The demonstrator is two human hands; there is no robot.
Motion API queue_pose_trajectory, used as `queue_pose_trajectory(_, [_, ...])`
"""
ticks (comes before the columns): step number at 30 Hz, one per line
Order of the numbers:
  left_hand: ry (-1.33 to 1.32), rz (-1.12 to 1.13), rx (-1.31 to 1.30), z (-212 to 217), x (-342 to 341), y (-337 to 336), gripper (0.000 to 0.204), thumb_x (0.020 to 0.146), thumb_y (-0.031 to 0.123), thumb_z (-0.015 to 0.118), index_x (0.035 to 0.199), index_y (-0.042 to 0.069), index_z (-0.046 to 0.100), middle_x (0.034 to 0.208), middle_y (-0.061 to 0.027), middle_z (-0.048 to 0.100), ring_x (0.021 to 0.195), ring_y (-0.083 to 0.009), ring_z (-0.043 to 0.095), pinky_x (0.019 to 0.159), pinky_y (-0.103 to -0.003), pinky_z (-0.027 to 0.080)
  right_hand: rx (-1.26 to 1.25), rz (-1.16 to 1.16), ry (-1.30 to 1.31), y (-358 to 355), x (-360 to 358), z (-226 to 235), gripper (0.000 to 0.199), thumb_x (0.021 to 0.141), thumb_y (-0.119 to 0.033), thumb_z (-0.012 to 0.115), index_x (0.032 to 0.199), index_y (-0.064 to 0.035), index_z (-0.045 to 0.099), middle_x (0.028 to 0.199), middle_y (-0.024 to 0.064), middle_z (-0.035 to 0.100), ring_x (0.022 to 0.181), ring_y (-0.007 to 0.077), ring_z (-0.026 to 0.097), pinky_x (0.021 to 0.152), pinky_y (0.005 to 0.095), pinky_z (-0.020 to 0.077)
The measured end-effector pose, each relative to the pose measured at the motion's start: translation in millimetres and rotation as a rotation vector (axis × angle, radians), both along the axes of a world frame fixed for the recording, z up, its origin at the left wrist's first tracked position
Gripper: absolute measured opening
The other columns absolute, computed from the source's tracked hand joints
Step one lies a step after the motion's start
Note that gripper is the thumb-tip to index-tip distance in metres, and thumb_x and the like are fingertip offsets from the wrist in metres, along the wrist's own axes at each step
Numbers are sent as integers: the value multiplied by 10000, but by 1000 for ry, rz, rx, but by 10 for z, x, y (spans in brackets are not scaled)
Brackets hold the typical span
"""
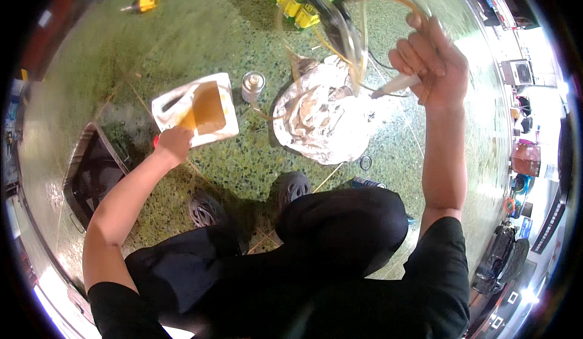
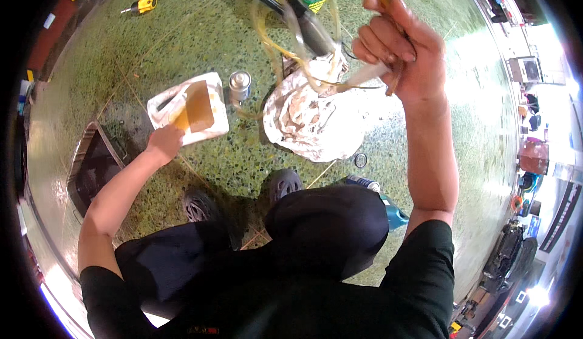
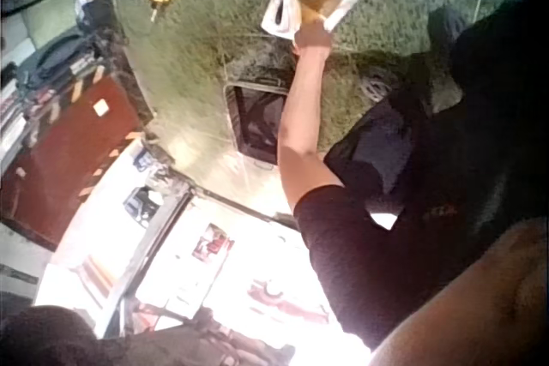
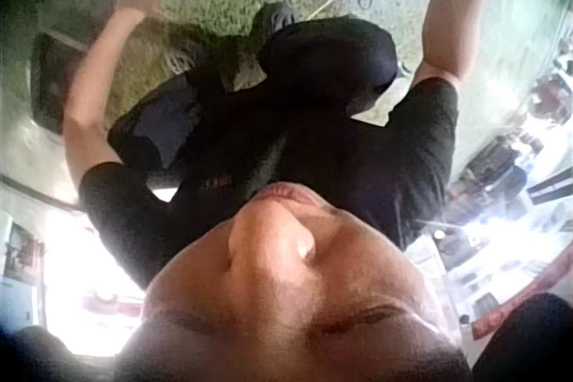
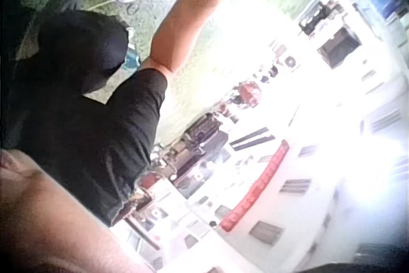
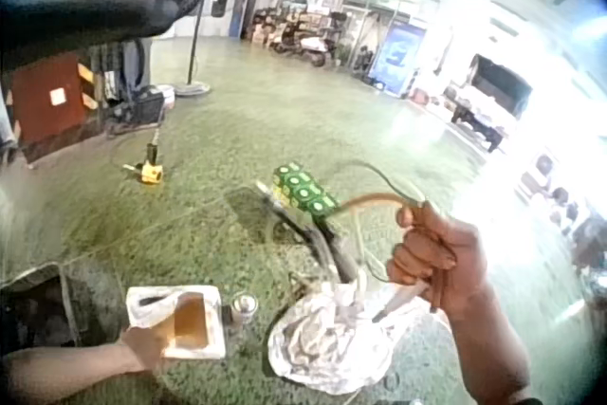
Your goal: The person retrieves a white plastic container from a cluttered shelf and carries it to the center of the garage. They squat down and use a spray can to apply a cleaning agent inside the container, followed by wiping the interior with a cloth. The person then stands up and sprays the exterior of the container before walking back towards the shelf.
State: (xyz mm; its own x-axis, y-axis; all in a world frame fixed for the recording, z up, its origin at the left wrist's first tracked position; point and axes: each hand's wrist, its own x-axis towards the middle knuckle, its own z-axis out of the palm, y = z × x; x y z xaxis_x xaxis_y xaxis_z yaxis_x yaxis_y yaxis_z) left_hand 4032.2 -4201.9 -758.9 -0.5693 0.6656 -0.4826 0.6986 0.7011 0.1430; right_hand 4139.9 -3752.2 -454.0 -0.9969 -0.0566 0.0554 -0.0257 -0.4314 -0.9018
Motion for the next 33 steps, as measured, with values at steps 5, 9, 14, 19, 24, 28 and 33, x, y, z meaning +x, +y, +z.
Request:
queue_pose_trajectory(5, [15,-35,170,384,124,-179,132,842,133,675,942,50,654,935,-122,658,958,-344,613,841,-451,507,129,-251,-247,435,90,-525,370,1057,-295,428,1125,24,601,523,-83,248,500,72,278,585,270,342])
queue_pose_trajectory(9, [-8,7,228,540,333,-435,205,810,115,710,996,41,665,965,-129,655,969,-327,604,842,-441,503,184,-331,-425,797,-80,-1110,315,1051,-247,443,1098,28,590,553,-80,256,512,73,288,576,263,312])
queue_pose_trajectory(14, [-2,42,178,485,540,-731,192,804,97,712,980,33,665,966,-123,657,958,-324,607,833,-433,500,112,-437,-406,1253,-173,-1610,321,1048,-239,444,1144,39,571,567,-75,271,524,82,296,585,272,326])
queue_pose_trajectory(19, [-82,36,-30,238,615,-762,269,834,173,718,1056,33,656,1017,-129,653,988,-330,630,854,-431,521,122,-532,-317,1382,-455,-1459,338,1052,-254,460,1124,45,602,575,-56,308,531,97,319,603,291,356])
queue_pose_trajectory(24, [-320,-198,164,638,618,854,427,900,219,662,1272,40,551,1113,-153,634,1025,-342,640,851,-450,540,186,-583,-306,1804,-272,-1103,317,1048,-230,480,1112,47,619,561,-60,263,528,84,294,595,273,336])
queue_pose_trajectory(28, [-254,-190,225,204,448,2714,591,925,240,608,1426,-2,407,1409,-251,485,1123,-355,624,899,-449,534,226,-632,-270,1806,-200,-536,321,1047,-223,482,1135,61,601,563,-64,247,525,75,272,594,263,320])
queue_pose_trajectory(33, [-231,465,556,-716,197,3958,656,892,292,653,1438,33,399,1425,-249,483,1099,-387,633,906,-470,522,287,-607,-210,1860,-270,96,349,1050,-235,480,1178,76,574,558,-70,243,531,71,271,600,260,325])
